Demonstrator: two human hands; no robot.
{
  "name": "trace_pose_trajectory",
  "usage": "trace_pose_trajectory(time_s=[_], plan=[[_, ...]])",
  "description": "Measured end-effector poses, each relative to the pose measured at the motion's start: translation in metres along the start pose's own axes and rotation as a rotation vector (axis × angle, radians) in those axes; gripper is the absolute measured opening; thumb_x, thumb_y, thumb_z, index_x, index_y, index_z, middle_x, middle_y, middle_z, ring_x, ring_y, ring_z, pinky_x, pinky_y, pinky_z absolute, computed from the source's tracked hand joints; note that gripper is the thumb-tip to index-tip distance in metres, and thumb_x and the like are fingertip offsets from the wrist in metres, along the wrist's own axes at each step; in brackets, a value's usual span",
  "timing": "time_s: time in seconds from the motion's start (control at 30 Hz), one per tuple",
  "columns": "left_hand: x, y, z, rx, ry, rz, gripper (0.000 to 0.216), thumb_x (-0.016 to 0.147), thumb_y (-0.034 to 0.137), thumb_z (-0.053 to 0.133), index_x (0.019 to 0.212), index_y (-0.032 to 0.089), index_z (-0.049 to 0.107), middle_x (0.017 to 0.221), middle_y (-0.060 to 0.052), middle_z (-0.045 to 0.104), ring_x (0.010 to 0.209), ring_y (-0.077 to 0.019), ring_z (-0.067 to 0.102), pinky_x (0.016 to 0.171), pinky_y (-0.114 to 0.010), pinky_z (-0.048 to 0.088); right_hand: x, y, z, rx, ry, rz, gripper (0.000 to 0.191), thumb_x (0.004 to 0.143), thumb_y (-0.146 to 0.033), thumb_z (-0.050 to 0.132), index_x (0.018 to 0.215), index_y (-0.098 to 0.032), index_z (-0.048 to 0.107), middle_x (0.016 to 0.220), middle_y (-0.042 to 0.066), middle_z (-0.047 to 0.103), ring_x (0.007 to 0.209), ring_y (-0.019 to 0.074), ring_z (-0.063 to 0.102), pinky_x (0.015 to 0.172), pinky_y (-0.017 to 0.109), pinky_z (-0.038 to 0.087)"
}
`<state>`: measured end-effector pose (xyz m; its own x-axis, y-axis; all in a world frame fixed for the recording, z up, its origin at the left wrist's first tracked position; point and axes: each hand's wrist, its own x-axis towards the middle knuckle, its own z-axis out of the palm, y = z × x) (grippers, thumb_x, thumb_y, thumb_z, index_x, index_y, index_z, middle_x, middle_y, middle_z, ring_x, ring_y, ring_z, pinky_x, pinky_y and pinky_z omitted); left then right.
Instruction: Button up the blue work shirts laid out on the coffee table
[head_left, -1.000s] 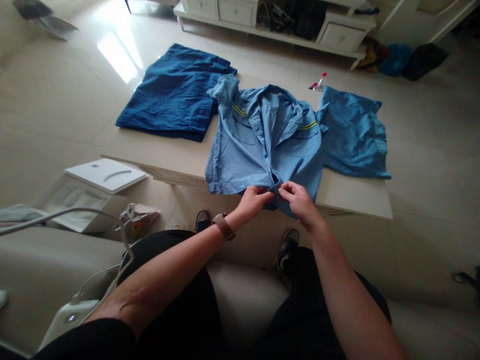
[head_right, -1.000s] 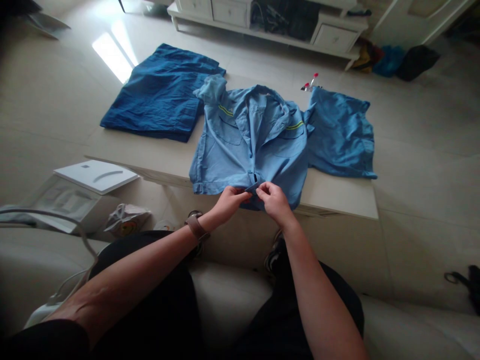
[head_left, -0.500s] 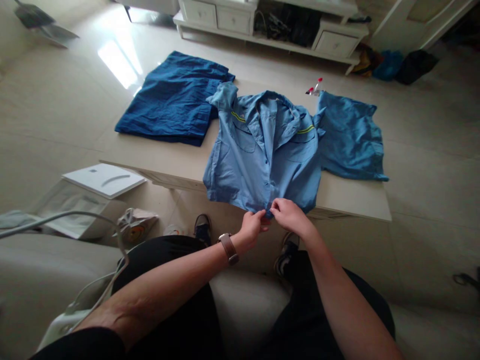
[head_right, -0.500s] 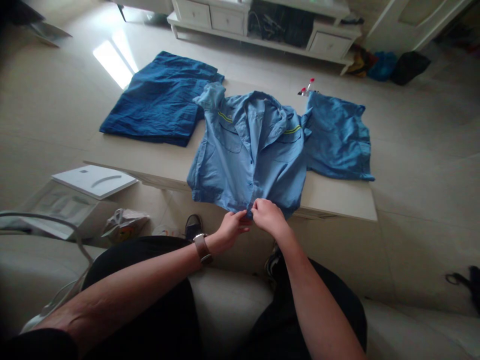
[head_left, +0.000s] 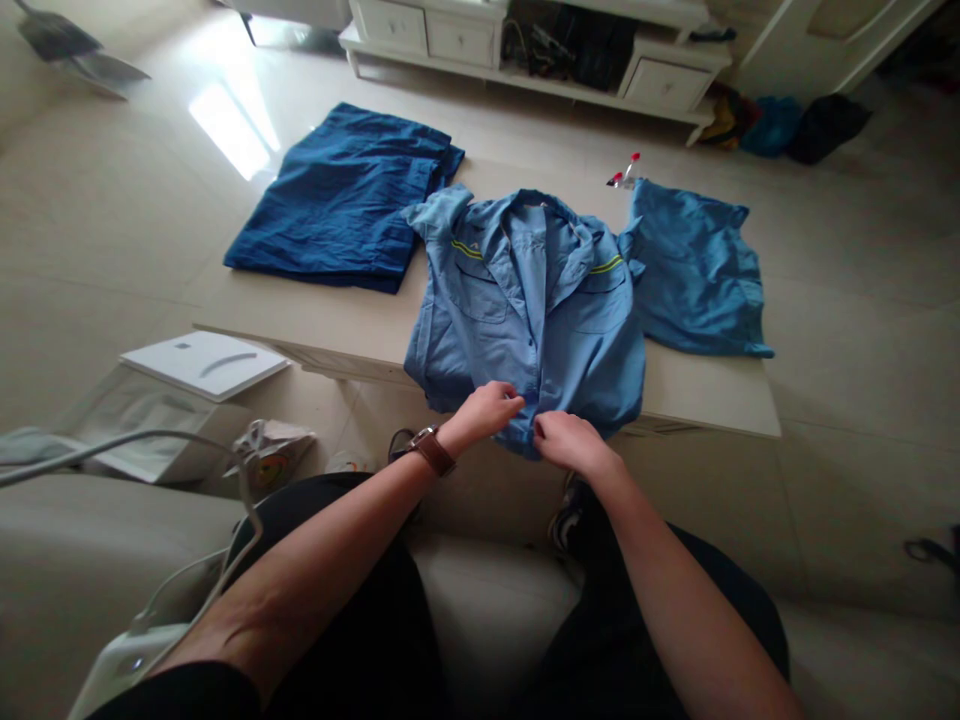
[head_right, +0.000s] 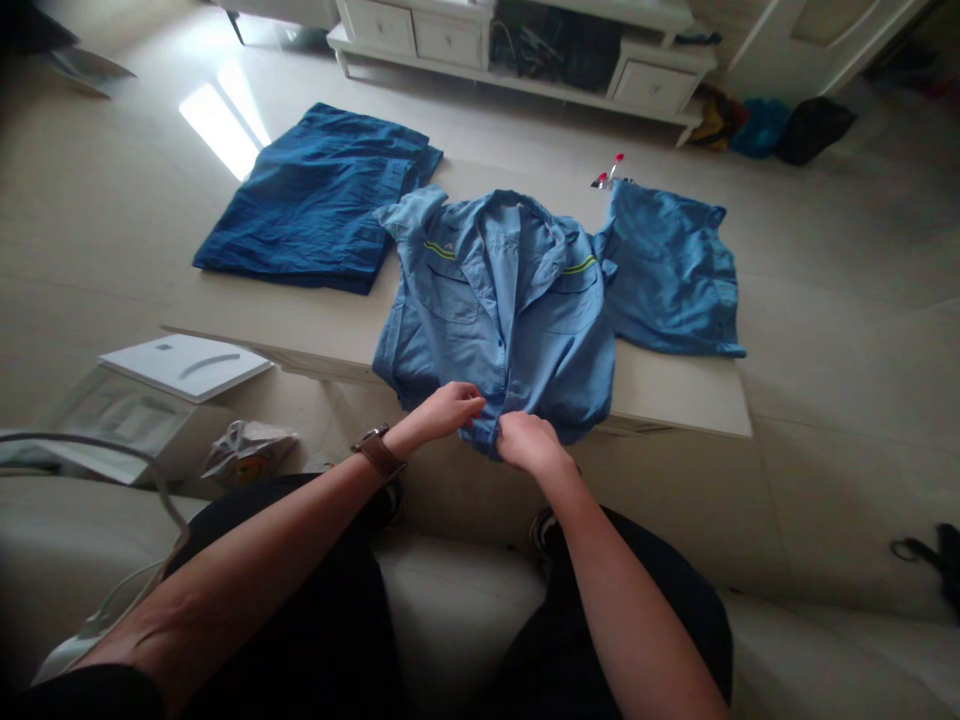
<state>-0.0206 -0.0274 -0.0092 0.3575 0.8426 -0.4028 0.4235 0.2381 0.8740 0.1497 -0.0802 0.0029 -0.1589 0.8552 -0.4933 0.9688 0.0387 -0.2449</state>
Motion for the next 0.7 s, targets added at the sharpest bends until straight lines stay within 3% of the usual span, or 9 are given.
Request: trace_pose_trajectory(time_s=[0.07, 0.13, 0.27, 0.43, 0.6, 0.7], plan=[[0.002, -0.003, 0.003, 0.044, 0.083, 0.073, 0.003, 0.073, 0.019, 0.07, 0.072, 0.019, 0.073, 0.063, -0.003, 0.069, 0.055, -0.0146, 0.058, 0.055, -0.023, 0.04, 0.005, 0.001, 0.0, 0.001, 0.152, -0.008, 0.016, 0.093, -0.025, 0.056, 0.1, -0.024, 0.07, 0.101, 0.013, 0.071, 0.087, 0.0262, 0.069, 0.072, 0.036, 0.048], [0.003, -0.005, 0.007, 0.071, 0.095, 0.098, 0.011, 0.073, 0.017, 0.071, 0.082, 0.019, 0.075, 0.07, -0.004, 0.072, 0.06, -0.0154, 0.06, 0.06, -0.024, 0.042, 0.011, 0.004, 0.0, -0.015, 0.273, -0.005, 0.027, 0.094, -0.027, 0.056, 0.119, -0.026, 0.068, 0.111, 0.012, 0.067, 0.095, 0.0251, 0.067, 0.076, 0.035, 0.048], [0.009, -0.009, 0.012, 0.149, 0.025, 0.024, 0.03, 0.08, 0.014, 0.065, 0.108, 0.013, 0.074, 0.094, -0.009, 0.077, 0.077, -0.0173, 0.066, 0.07, -0.024, 0.048, 0.02, 0.007, 0.002, -0.028, 0.246, 0.057, 0.046, 0.095, -0.027, 0.056, 0.14, -0.03, 0.058, 0.123, 0.011, 0.06, 0.106, 0.025, 0.064, 0.081, 0.033, 0.049], [0.02, -0.015, 0.018, 0.174, 0.047, -0.013, 0.048, 0.086, 0.013, 0.061, 0.133, 0.009, 0.065, 0.117, -0.014, 0.074, 0.088, -0.0176, 0.069, 0.076, -0.025, 0.052, 0.026, 0.009, 0.004, 0.021, 0.239, 0.088, 0.031, 0.098, -0.026, 0.053, 0.128, -0.024, 0.061, 0.119, 0.011, 0.062, 0.102, 0.0233, 0.065, 0.084, 0.032, 0.048], [0.03, -0.019, 0.029, 0.108, 0.055, -0.051, 0.04, 0.085, 0.009, 0.062, 0.123, 0.01, 0.07, 0.108, -0.012, 0.076, 0.084, -0.0164, 0.069, 0.071, -0.024, 0.051, 0.033, 0.018, 0.008, 0.087, 0.329, 0.086, 0.013, 0.097, -0.027, 0.056, 0.106, -0.021, 0.065, 0.105, 0.01, 0.069, 0.093, 0.0225, 0.065, 0.079, 0.03, 0.045], [0.034, -0.02, 0.033, 0.101, 0.111, -0.06, 0.034, 0.083, 0.01, 0.065, 0.116, 0.012, 0.072, 0.1, -0.009, 0.077, 0.082, -0.0158, 0.068, 0.071, -0.024, 0.05, 0.038, 0.022, 0.01, 0.145, 0.394, 0.089, 0.009, 0.092, -0.017, 0.057, 0.095, -0.022, 0.064, 0.094, 0.007, 0.071, 0.086, 0.0212, 0.064, 0.076, 0.03, 0.043]])
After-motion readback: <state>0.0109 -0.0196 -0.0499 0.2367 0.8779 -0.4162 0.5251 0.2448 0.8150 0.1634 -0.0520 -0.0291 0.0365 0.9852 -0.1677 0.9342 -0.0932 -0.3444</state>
